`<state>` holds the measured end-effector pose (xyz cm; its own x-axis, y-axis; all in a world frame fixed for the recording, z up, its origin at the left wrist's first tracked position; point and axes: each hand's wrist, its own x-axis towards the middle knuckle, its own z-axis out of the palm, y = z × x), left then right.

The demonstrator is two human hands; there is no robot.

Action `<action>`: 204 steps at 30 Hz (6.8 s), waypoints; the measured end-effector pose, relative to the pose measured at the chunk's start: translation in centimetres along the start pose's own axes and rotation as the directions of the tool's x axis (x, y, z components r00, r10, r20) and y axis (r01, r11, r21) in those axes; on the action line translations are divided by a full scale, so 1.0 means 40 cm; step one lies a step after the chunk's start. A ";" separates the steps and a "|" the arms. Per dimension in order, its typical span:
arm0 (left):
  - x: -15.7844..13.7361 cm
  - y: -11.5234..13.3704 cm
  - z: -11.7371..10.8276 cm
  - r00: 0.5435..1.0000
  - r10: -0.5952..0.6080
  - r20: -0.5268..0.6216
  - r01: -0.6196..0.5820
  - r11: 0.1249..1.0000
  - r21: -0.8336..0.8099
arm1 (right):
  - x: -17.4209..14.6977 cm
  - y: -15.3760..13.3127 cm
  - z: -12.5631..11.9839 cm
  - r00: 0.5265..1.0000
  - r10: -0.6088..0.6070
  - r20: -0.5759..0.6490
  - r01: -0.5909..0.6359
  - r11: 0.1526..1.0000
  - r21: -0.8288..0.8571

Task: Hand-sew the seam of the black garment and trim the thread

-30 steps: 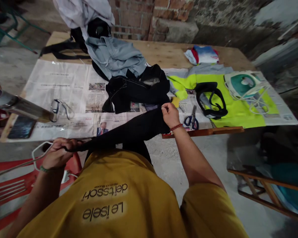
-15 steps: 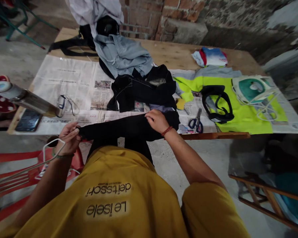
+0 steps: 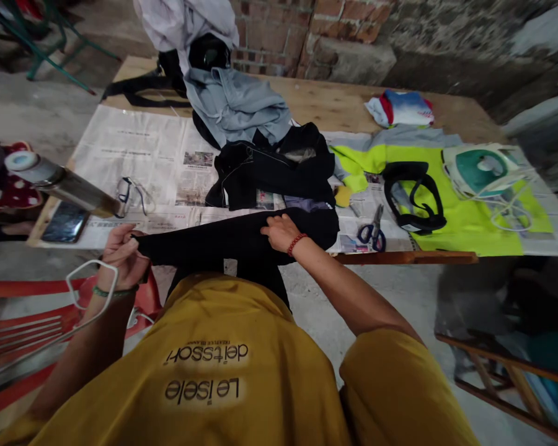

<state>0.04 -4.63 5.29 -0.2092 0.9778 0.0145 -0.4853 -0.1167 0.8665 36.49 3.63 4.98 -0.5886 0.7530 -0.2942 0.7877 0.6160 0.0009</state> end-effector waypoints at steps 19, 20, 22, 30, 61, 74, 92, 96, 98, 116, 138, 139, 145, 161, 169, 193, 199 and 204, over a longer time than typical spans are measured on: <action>0.042 -0.021 0.000 0.992 0.045 -0.117 -0.043 0.999 0.016 | -0.201 0.094 -0.136 0.926 0.095 -0.366 0.035 0.943 0.332; 0.041 -0.019 0.001 0.992 0.044 -0.115 -0.042 0.999 0.019 | -0.203 0.091 -0.130 0.925 0.100 -0.367 0.032 0.940 0.339; 0.038 -0.015 0.001 0.994 0.054 -0.096 -0.051 0.998 0.024 | -0.206 0.087 -0.119 0.911 0.138 -0.388 0.017 0.928 0.371; 0.030 0.000 0.009 0.994 0.065 -0.087 -0.063 0.998 0.019 | -0.207 0.084 -0.104 0.853 0.281 -0.439 0.006 0.837 0.547; 0.383 -0.201 -0.001 0.988 0.103 -0.116 0.065 0.401 0.914 | 0.211 0.278 0.056 0.838 0.517 -0.171 -0.319 0.721 0.615; 0.377 -0.230 -0.015 0.995 0.089 -0.053 0.042 0.119 0.992 | 0.203 0.322 0.106 0.863 0.504 0.028 -0.328 0.519 0.789; 0.339 -0.188 0.045 0.977 0.213 0.017 -0.072 0.253 0.965 | 0.160 0.250 0.042 0.769 0.546 -0.332 -0.297 0.766 0.571; 0.260 -0.194 0.100 0.943 0.236 0.234 -0.284 0.208 0.936 | 0.049 0.164 0.008 0.627 0.566 -0.536 -0.190 0.778 0.599; 0.213 -0.215 0.129 0.906 0.193 0.377 -0.411 0.190 0.891 | -0.007 0.092 0.017 0.623 0.536 -0.570 -0.122 0.786 0.606; 0.125 -0.296 0.156 0.797 -0.245 0.552 -0.591 -0.131 0.796 | -0.044 0.041 0.240 0.796 0.372 -0.478 -0.077 0.845 0.529; 0.160 -0.459 0.339 0.427 -0.346 0.835 -0.874 0.078 0.479 | -0.092 -0.190 0.207 0.771 0.392 0.503 -0.014 -0.778 0.628; 0.162 -0.459 0.339 0.426 -0.350 0.834 -0.874 0.080 0.480 | -0.087 -0.189 0.204 0.764 0.385 0.518 -0.015 -0.792 0.611; 0.168 -0.452 0.344 0.420 -0.383 0.822 -0.868 0.093 0.487 | -0.071 -0.195 0.206 0.726 0.428 0.538 0.028 -0.800 0.599; 0.169 -0.453 0.346 0.425 -0.415 0.805 -0.866 0.072 0.494 | -0.056 -0.196 0.228 0.680 0.480 0.555 0.015 -0.766 0.643; 0.170 -0.449 0.349 0.425 -0.437 0.793 -0.863 0.069 0.500 | -0.063 -0.193 0.240 0.690 0.431 0.581 -0.010 -0.798 0.603; 0.171 -0.454 0.346 0.398 -0.474 0.786 -0.865 0.092 0.493 | -0.113 -0.144 0.277 0.628 0.419 0.655 -0.055 -0.816 0.575; 0.166 -0.452 0.348 0.420 -0.433 0.798 -0.864 0.079 0.497 | -0.136 -0.135 0.282 0.652 0.369 0.663 -0.048 -0.852 0.521; 0.164 -0.449 0.350 0.419 -0.431 0.799 -0.863 0.085 0.498 | -0.151 -0.146 0.270 0.755 0.331 0.566 -0.113 -0.785 0.610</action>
<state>19.26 6.30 -3.18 0.7998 0.5994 0.0318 0.5624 -0.7668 0.3093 37.41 -7.00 -3.57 -0.0809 0.6419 -0.7625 -0.4406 -0.7093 -0.5503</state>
